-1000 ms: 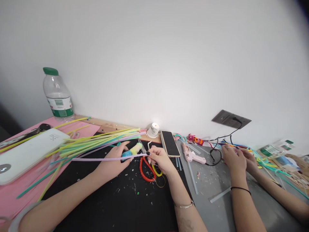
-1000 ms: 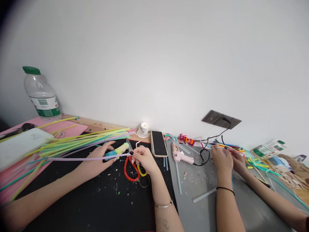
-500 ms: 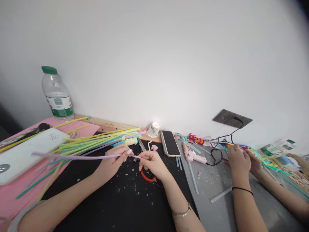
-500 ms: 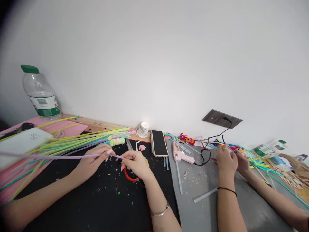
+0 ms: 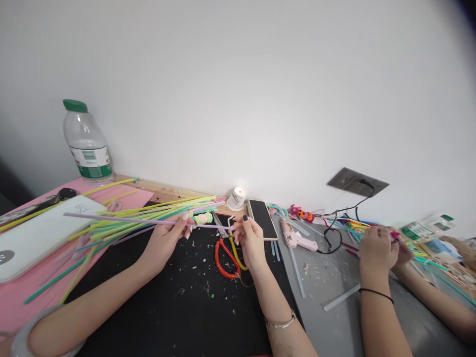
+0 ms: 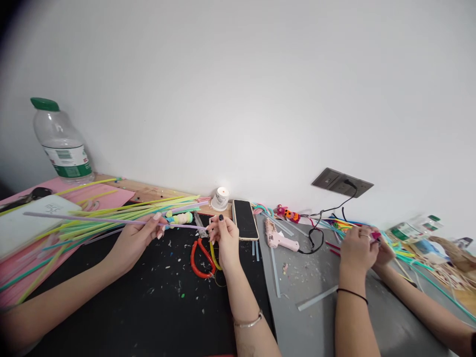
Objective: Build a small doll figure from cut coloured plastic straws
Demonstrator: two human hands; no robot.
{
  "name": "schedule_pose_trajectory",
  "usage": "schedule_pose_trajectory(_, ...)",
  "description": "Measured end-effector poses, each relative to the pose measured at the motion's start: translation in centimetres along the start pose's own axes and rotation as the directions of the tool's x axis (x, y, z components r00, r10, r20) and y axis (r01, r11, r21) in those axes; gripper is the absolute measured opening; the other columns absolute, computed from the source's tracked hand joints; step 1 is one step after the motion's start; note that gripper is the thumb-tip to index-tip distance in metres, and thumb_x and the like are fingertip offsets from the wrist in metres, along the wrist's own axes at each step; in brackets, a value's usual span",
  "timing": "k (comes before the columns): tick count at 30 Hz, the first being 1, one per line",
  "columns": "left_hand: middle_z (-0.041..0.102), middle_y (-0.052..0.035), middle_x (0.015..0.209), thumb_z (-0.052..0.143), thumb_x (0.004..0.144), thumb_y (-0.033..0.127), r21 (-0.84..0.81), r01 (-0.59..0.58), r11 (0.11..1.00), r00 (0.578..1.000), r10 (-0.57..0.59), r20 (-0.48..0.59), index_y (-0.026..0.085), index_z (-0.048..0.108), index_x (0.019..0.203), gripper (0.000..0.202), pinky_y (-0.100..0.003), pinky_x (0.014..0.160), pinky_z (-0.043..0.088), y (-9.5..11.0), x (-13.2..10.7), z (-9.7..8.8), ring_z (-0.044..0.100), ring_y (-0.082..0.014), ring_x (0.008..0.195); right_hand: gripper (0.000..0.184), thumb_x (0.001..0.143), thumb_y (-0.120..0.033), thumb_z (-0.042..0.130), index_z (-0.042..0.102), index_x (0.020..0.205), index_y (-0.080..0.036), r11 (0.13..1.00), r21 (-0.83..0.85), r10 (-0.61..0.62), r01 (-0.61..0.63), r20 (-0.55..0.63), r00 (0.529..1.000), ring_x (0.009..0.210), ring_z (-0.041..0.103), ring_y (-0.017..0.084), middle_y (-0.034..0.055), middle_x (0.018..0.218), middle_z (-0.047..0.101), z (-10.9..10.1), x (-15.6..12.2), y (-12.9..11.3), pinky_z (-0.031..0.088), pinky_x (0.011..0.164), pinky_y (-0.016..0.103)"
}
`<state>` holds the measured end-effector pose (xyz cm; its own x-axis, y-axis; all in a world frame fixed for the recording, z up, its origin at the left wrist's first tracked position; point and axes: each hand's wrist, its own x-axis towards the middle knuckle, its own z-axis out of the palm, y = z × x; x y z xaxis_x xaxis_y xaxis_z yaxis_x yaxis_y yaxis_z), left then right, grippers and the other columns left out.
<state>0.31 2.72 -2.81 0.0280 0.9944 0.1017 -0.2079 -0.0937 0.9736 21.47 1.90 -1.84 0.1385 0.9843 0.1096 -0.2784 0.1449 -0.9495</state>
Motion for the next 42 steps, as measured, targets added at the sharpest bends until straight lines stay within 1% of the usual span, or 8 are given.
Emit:
schedule_pose_trajectory(7,0.053,0.0022,0.059,0.051,0.089,0.047,0.179,-0.060,0.982,0.994,0.042,0.100,0.018,0.065,0.076,0.035,-0.026,0.057,0.042,0.5,-0.3,0.1,0.050,-0.0143,0.057,0.025,0.076,-0.037,0.072,0.067,0.088,-0.016,0.990,-0.072,0.135,-0.120,0.263,0.955,0.040,0.043,0.006,0.0015,0.064,0.066,1.2,-1.0,0.2,0.020,0.037,0.020)
schedule_pose_trajectory(17,0.062,0.0014,0.065,0.074,0.068,0.037,0.152,0.056,0.987,0.991,-0.074,0.115,0.019,0.064,0.079,0.024,-0.028,0.060,0.045,0.4,0.0,0.1,0.056,-0.0148,0.058,0.026,0.069,-0.036,0.079,0.061,0.075,-0.018,0.956,0.287,0.063,-0.051,-0.031,0.998,0.047,0.045,0.007,-0.0026,0.062,0.061,-0.1,0.2,0.3,0.035,0.043,0.019)
schedule_pose_trajectory(27,0.043,0.0118,0.047,0.058,0.081,0.034,0.158,0.012,0.987,0.992,-0.032,0.124,0.022,0.045,0.095,0.022,-0.021,0.045,0.024,0.5,0.0,0.0,0.036,-0.0085,0.043,0.029,0.073,-0.042,0.075,0.056,0.070,-0.020,0.979,0.204,0.041,-0.026,-0.071,0.997,0.054,0.049,0.011,-0.0024,0.061,0.054,-0.3,0.3,0.5,0.037,0.046,0.022)
schedule_pose_trajectory(32,0.036,0.0116,0.047,0.054,0.084,0.039,0.198,0.032,0.980,0.981,-0.069,0.183,0.019,0.049,0.105,0.029,-0.024,0.045,0.026,0.9,-0.1,0.1,0.035,-0.0092,0.041,0.022,0.094,-0.033,0.054,0.061,0.110,-0.019,0.997,-0.049,0.058,-0.055,0.067,0.996,0.091,0.062,0.018,0.0075,0.111,0.063,-1.2,-0.6,-2.0,0.055,0.078,0.036)
schedule_pose_trajectory(37,0.051,0.0056,0.053,0.056,0.083,0.041,0.218,0.035,0.975,0.954,-0.097,0.282,0.018,0.055,0.105,0.031,-0.027,0.050,0.037,1.0,-0.3,0.4,0.047,-0.0125,0.047,0.030,0.093,-0.033,0.056,0.057,0.118,-0.016,0.997,-0.071,-0.007,0.013,0.080,0.997,0.097,0.062,0.020,0.0087,0.117,0.061,-7.8,-2.3,-10.8,0.054,0.082,0.040)
schedule_pose_trajectory(38,0.055,0.0041,0.057,0.058,0.082,0.041,0.211,0.029,0.977,0.951,-0.092,0.295,0.018,0.056,0.106,0.033,-0.027,0.053,0.039,1.0,-0.3,0.4,0.049,-0.0130,0.050,0.038,0.099,-0.039,0.035,0.065,0.110,-0.019,0.997,-0.068,-0.042,0.047,0.067,0.997,0.092,0.065,0.020,0.0040,0.103,0.065,-10.3,-2.4,-12.8,0.053,0.072,0.036)
schedule_pose_trajectory(40,0.063,0.0005,0.071,0.062,0.079,0.039,0.189,0.025,0.982,0.943,-0.086,0.322,0.018,0.058,0.108,0.037,-0.028,0.058,0.044,1.0,-0.3,0.5,0.052,-0.0129,0.056,0.017,0.084,-0.045,0.062,0.072,0.083,-0.031,0.969,-0.033,-0.242,0.243,0.041,0.969,0.066,0.066,0.018,-0.0003,0.075,0.071,-15.5,-2.2,-16.3,0.045,0.049,0.031)
schedule_pose_trajectory(42,0.067,-0.0032,0.087,0.065,0.078,0.038,0.168,0.035,0.985,0.935,-0.092,0.344,0.018,0.062,0.106,0.035,-0.029,0.062,0.047,1.0,-0.4,0.5,0.054,-0.0121,0.059,0.018,0.063,-0.036,0.082,0.073,0.079,-0.035,0.858,-0.013,-0.512,0.513,-0.082,0.855,0.053,0.061,0.012,-0.0021,0.063,0.071,-20.2,-1.8,-18.3,0.034,0.040,0.028)
